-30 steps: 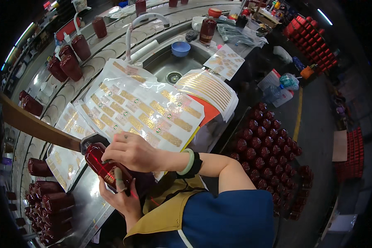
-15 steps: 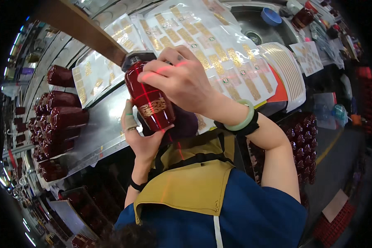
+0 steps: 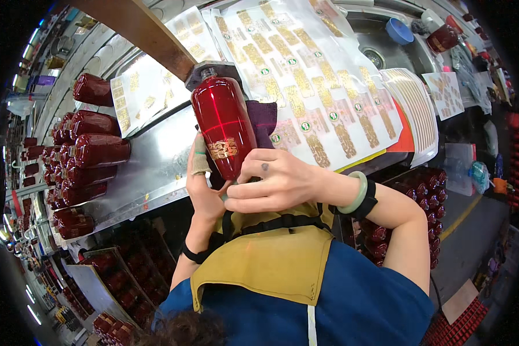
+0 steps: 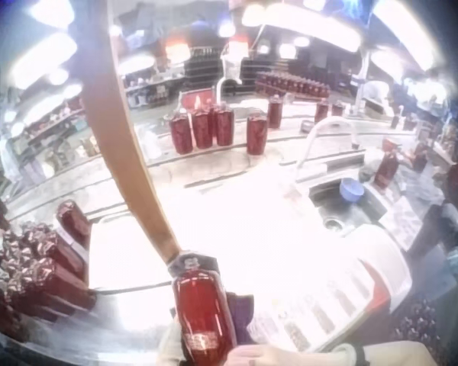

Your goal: The person is manually applying decorative and informational labels onto red liquor bottles and smoothing them with a small tool.

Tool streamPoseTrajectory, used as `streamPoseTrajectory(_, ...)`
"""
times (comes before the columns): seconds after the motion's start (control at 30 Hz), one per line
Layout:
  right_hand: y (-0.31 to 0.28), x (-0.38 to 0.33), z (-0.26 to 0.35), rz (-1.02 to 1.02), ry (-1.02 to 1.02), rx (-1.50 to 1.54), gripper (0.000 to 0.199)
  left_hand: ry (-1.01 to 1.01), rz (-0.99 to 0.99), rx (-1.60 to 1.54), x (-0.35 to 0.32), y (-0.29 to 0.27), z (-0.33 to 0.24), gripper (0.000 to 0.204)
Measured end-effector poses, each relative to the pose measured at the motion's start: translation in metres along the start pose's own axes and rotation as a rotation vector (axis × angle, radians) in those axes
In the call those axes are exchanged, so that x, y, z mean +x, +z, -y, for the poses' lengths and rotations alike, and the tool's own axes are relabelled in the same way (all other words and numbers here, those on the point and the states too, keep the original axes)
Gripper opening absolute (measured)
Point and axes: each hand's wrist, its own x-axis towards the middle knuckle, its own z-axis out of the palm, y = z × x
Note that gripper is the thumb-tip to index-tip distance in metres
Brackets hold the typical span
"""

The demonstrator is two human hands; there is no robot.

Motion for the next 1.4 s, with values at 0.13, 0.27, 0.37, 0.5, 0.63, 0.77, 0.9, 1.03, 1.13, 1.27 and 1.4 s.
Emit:
streamPoseTrajectory(0.13,-0.024,0.011,-0.017,-0.232,0.343,-0.06,0.027,0.125,0.049,0.221,0.0,-0.001,-0.015,0.089)
streamPoseTrajectory(0.27,-0.036,0.01,-0.024,-0.329,0.506,-0.101,0.027,0.123,0.073,0.342,0.001,0.005,-0.024,0.081)
streamPoseTrajectory(0.37,-0.035,0.011,-0.024,-0.365,0.621,-0.052,0.027,0.101,0.037,0.425,-0.001,0.011,-0.019,0.079)
streamPoseTrajectory(0.5,-0.028,0.012,-0.024,-0.336,0.549,-0.115,0.028,0.179,-0.071,0.294,-0.005,0.011,-0.012,0.078)
streamPoseTrajectory(0.63,-0.015,-0.002,-0.016,-0.127,0.328,-0.207,0.025,0.02,-0.13,0.137,-0.018,0.007,-0.008,0.075)
streamPoseTrajectory(0.77,-0.014,-0.002,0.011,0.053,0.199,-0.068,0.026,-0.022,-0.143,0.074,-0.018,0.005,-0.004,0.064)
streamPoseTrajectory(0.9,-0.02,0.013,-0.002,-0.141,0.321,-0.149,0.026,0.106,-0.106,0.202,-0.01,-0.004,-0.01,0.06)
streamPoseTrajectory(1.03,-0.02,0.008,-0.008,-0.063,0.308,-0.228,0.025,0.242,-0.141,0.237,-0.008,-0.002,-0.016,0.058)
streamPoseTrajectory(1.13,-0.015,0.002,0.01,0.026,0.255,-0.18,0.025,-0.121,-0.114,0.025,-0.014,0.003,-0.009,0.073)
streamPoseTrajectory(1.27,-0.025,0.015,0.004,-0.048,0.3,-0.235,0.025,0.095,-0.097,0.112,-0.008,-0.002,-0.009,0.078)
streamPoseTrajectory(1.4,-0.017,0.003,0.005,-0.008,0.298,-0.238,0.024,0.056,-0.113,0.117,-0.002,-0.002,-0.02,0.075)
